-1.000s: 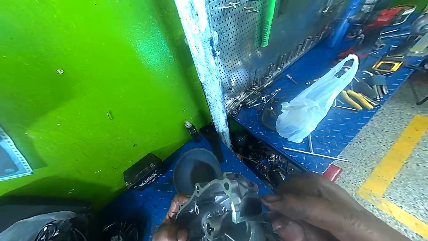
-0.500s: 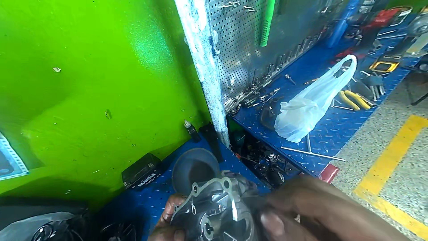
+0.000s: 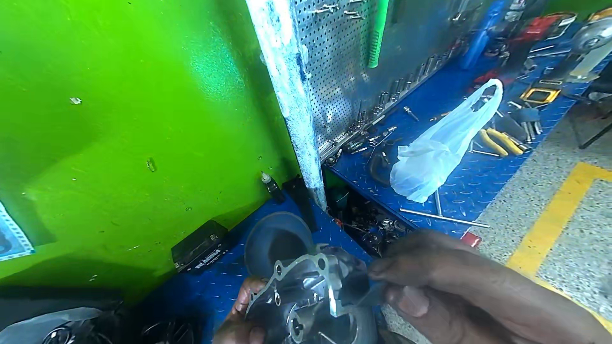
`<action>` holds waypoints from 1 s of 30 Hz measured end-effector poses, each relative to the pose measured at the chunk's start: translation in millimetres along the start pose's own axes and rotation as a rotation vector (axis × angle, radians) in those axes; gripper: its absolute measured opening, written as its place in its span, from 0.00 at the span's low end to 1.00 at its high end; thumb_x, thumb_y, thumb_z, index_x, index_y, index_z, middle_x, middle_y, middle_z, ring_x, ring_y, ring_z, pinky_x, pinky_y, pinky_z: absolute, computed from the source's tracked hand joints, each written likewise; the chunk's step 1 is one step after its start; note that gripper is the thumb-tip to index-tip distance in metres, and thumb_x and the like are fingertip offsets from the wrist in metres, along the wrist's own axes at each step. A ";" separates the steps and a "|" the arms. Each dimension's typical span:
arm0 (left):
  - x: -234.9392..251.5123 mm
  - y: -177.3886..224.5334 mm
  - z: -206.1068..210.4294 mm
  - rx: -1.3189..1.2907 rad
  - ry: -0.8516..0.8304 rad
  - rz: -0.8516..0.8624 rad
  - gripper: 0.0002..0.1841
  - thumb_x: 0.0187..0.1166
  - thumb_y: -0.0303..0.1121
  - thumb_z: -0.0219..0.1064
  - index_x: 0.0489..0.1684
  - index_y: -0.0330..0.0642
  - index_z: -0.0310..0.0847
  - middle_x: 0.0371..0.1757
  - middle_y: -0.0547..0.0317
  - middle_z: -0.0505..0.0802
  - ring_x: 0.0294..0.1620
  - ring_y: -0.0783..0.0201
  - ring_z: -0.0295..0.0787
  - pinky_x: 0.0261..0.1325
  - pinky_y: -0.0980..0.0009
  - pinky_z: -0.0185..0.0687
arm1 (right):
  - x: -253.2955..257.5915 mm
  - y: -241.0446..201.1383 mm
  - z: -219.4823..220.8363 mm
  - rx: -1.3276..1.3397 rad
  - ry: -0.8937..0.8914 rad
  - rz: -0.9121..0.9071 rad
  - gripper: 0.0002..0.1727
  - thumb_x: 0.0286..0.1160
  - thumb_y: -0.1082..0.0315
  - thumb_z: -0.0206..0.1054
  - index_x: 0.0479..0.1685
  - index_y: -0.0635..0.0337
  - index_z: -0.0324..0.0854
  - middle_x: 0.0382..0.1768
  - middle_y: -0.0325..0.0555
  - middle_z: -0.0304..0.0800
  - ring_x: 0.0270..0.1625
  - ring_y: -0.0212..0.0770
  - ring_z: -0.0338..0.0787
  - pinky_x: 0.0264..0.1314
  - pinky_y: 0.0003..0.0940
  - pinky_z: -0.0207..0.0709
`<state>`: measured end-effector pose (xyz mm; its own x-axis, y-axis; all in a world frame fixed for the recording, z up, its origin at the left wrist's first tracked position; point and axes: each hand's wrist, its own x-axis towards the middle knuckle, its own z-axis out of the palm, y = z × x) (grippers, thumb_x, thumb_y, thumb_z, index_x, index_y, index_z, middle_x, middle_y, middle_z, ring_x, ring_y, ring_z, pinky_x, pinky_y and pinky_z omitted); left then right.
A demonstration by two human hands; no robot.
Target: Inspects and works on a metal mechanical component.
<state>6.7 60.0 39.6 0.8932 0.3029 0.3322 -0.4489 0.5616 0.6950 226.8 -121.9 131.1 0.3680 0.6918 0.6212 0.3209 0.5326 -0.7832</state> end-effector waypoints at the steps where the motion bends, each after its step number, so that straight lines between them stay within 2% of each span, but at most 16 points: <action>1: 0.3 -0.9 0.2 -0.013 -0.006 -0.002 0.24 0.78 0.30 0.67 0.76 0.54 0.79 0.68 0.62 0.91 0.67 0.70 0.87 0.71 0.70 0.81 | 1.1 2.6 -0.8 -0.034 -0.025 -0.024 0.10 0.85 0.70 0.66 0.56 0.59 0.91 0.47 0.43 0.92 0.51 0.31 0.89 0.55 0.26 0.85; 5: -5.9 -2.7 -3.0 -0.098 -0.016 -0.015 0.24 0.78 0.27 0.66 0.75 0.47 0.79 0.66 0.57 0.91 0.66 0.67 0.88 0.71 0.68 0.81 | 1.1 8.9 1.0 -0.171 -0.043 -0.091 0.10 0.83 0.68 0.69 0.56 0.51 0.92 0.45 0.39 0.93 0.52 0.31 0.88 0.56 0.28 0.81; 8: -2.8 -1.7 2.3 -0.081 -0.015 -0.010 0.25 0.78 0.27 0.66 0.76 0.51 0.79 0.68 0.60 0.91 0.67 0.70 0.87 0.72 0.70 0.81 | 0.1 8.3 3.9 -0.286 0.004 -0.109 0.10 0.82 0.64 0.70 0.56 0.47 0.93 0.44 0.36 0.93 0.50 0.30 0.88 0.54 0.29 0.80; 15: -4.6 -1.5 0.0 -0.094 -0.048 -0.015 0.24 0.79 0.27 0.65 0.77 0.50 0.78 0.67 0.61 0.91 0.67 0.71 0.87 0.72 0.71 0.80 | -0.9 14.5 1.6 -0.283 -0.021 -0.153 0.11 0.81 0.66 0.71 0.55 0.43 0.94 0.44 0.35 0.92 0.50 0.30 0.87 0.55 0.30 0.79; 19: -3.3 -0.5 -0.1 -0.092 -0.066 -0.028 0.24 0.80 0.26 0.65 0.77 0.51 0.78 0.67 0.62 0.91 0.66 0.71 0.87 0.72 0.72 0.80 | -0.5 13.7 3.0 -0.369 0.021 -0.161 0.10 0.82 0.63 0.70 0.56 0.40 0.93 0.45 0.32 0.92 0.50 0.27 0.87 0.54 0.27 0.78; 23: -2.7 -2.3 2.2 -0.092 -0.012 0.001 0.24 0.78 0.26 0.66 0.75 0.49 0.79 0.66 0.59 0.91 0.65 0.69 0.88 0.70 0.69 0.82 | -1.2 7.5 0.1 -0.354 -0.019 -0.148 0.12 0.80 0.66 0.71 0.56 0.42 0.94 0.43 0.36 0.92 0.48 0.30 0.86 0.54 0.30 0.76; 30: -1.5 -3.2 2.2 -0.091 -0.033 -0.003 0.25 0.78 0.26 0.66 0.76 0.50 0.78 0.67 0.59 0.91 0.66 0.69 0.88 0.71 0.69 0.81 | -1.6 8.0 1.5 -0.424 0.025 -0.178 0.11 0.80 0.65 0.71 0.55 0.40 0.93 0.43 0.33 0.92 0.47 0.28 0.86 0.52 0.29 0.75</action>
<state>6.9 56.0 38.3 0.8942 0.2766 0.3519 -0.4453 0.6303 0.6359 227.5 -118.0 123.8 0.2940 0.5927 0.7499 0.7077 0.3924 -0.5876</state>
